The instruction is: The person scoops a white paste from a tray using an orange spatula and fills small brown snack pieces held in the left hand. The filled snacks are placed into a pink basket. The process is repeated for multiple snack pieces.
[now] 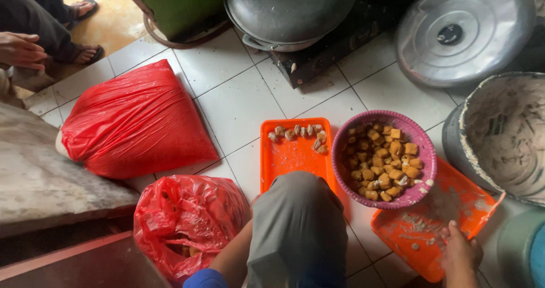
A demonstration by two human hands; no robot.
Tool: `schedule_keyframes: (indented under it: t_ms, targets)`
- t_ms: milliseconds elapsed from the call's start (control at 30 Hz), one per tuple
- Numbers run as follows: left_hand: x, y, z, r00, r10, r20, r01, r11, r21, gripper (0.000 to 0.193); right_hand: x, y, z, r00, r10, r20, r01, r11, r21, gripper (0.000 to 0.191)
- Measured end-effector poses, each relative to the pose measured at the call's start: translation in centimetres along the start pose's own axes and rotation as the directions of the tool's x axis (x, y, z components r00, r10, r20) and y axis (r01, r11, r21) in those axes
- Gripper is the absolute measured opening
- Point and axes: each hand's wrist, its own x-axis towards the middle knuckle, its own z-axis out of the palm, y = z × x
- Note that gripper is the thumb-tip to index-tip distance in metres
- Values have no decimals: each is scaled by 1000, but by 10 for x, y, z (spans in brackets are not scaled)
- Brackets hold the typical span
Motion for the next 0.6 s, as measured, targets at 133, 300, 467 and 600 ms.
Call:
schedule_keyframes:
  t_ms: [133, 300, 467, 600]
  targets:
    - [27, 16, -26, 988, -123, -95, 126, 992, 25, 48, -6, 4, -18, 994, -92, -60, 81, 983, -167, 31]
    - [59, 61, -57, 994, -66, -92, 80, 984, 158, 48, -8, 9, -24, 968, -13, -252, -50, 969, -242, 34]
    - [83, 117, -67, 997, 68, 29, -73, 880, 469, 72, -4, 5, -31, 965, -62, -255, -17, 955, -295, 26]
    - [80, 175, -75, 995, -10, 95, -14, 967, 254, 71, 0, -11, -53, 906, -193, -377, -185, 620, -763, 37]
